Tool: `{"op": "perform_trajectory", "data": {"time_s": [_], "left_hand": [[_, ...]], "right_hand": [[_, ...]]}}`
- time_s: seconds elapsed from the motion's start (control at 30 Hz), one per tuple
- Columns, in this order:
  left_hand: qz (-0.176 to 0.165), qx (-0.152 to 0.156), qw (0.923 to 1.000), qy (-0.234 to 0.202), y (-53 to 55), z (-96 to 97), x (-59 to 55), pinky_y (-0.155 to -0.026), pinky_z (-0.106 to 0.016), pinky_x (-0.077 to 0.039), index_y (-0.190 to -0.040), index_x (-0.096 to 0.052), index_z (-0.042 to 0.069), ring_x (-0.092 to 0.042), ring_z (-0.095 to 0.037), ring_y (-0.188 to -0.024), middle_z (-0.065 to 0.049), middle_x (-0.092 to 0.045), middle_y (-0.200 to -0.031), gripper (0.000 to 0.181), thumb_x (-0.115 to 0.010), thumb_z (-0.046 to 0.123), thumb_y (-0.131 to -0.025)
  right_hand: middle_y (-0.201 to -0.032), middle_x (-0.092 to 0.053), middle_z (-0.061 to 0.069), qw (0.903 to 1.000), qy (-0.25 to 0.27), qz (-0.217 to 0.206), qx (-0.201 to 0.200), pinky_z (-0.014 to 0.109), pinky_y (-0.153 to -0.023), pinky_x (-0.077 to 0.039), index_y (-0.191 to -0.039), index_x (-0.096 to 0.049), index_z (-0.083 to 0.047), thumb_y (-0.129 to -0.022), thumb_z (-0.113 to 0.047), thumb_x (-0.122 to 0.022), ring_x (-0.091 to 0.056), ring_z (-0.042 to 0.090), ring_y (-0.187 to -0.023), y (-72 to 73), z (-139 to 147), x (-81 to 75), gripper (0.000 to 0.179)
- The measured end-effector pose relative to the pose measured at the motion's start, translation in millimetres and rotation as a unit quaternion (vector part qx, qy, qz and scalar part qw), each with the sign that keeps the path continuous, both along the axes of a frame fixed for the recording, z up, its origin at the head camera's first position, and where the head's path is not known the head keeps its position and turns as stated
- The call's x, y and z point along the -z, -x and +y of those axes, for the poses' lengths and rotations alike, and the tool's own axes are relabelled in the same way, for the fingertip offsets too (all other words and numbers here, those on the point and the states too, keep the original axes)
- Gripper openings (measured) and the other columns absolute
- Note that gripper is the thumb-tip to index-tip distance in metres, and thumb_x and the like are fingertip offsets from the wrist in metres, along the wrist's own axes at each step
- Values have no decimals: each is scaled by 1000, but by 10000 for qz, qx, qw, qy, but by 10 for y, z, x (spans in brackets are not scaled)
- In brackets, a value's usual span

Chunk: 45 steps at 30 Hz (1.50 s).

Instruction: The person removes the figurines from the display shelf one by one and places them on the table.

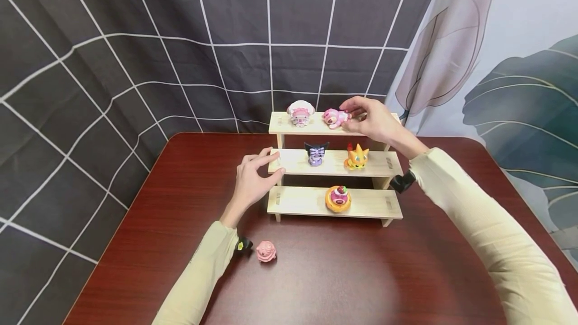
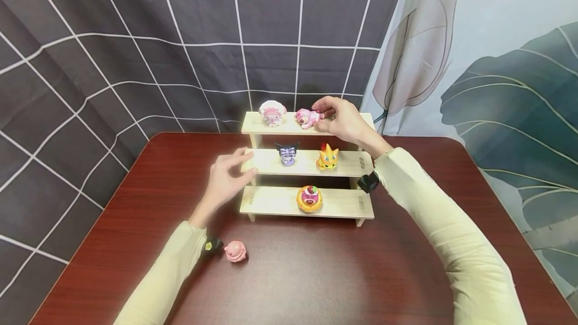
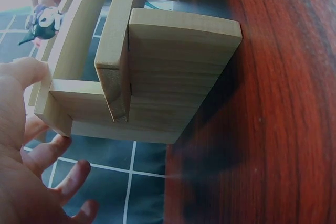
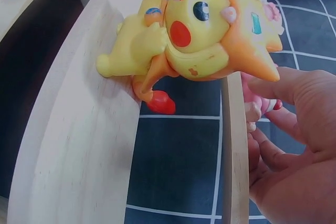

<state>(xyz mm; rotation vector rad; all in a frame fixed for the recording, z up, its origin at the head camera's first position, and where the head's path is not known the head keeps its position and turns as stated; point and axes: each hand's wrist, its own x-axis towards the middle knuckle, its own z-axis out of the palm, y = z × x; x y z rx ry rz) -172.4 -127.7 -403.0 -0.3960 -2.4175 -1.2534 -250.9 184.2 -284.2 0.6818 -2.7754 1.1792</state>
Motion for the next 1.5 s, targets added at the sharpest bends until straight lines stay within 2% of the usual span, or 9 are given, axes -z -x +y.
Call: {"op": "perform_trajectory", "data": {"time_s": [0.33,0.77,1.1,1.33,1.5], "left_hand": [[-6,10,10000,-23,-5,2,-9,-89,-50,-36,-120,-76,17,-55,-27,-106,-3,-64,-133,41,-82,29,-81],[-31,11,10000,-4,-9,6,-22,-89,-50,-37,-120,-76,17,-54,-27,-106,-2,-63,-133,40,-81,29,-82],[-17,16,10000,-23,-22,9,-14,-89,-50,-37,-120,-76,17,-54,-26,-105,-2,-63,-133,41,-81,29,-81],[-17,17,10000,-42,-18,9,-7,-89,-50,-37,-121,-75,17,-54,-26,-105,-2,-63,-134,41,-81,29,-81],[-19,6,10000,-37,-15,6,-9,-89,-49,-37,-121,-75,17,-54,-26,-105,-3,-63,-134,42,-82,29,-81]], "right_hand": [[-108,-65,16,9999,-74,-85,11,38,-83,-43,-120,-65,-1,-85,-2,-74,-58,31,-96,12,-2,-1,36],[-110,-64,19,9986,-402,-96,-331,41,-87,-46,-120,-65,0,-86,-1,-74,-59,34,-98,53,32,-61,35],[-107,-64,16,9979,-561,-51,-322,34,-81,-46,-119,-67,-2,-86,-2,-75,-60,30,-94,72,50,-50,35],[-99,-65,13,9972,-598,240,-368,28,-76,-45,-115,-68,-2,-83,-3,-77,-59,27,-87,70,67,-38,33],[-96,-65,13,9975,-511,301,-386,23,-72,-44,-114,-69,-1,-84,-3,-77,-59,27,-84,47,76,-35,31]]}}
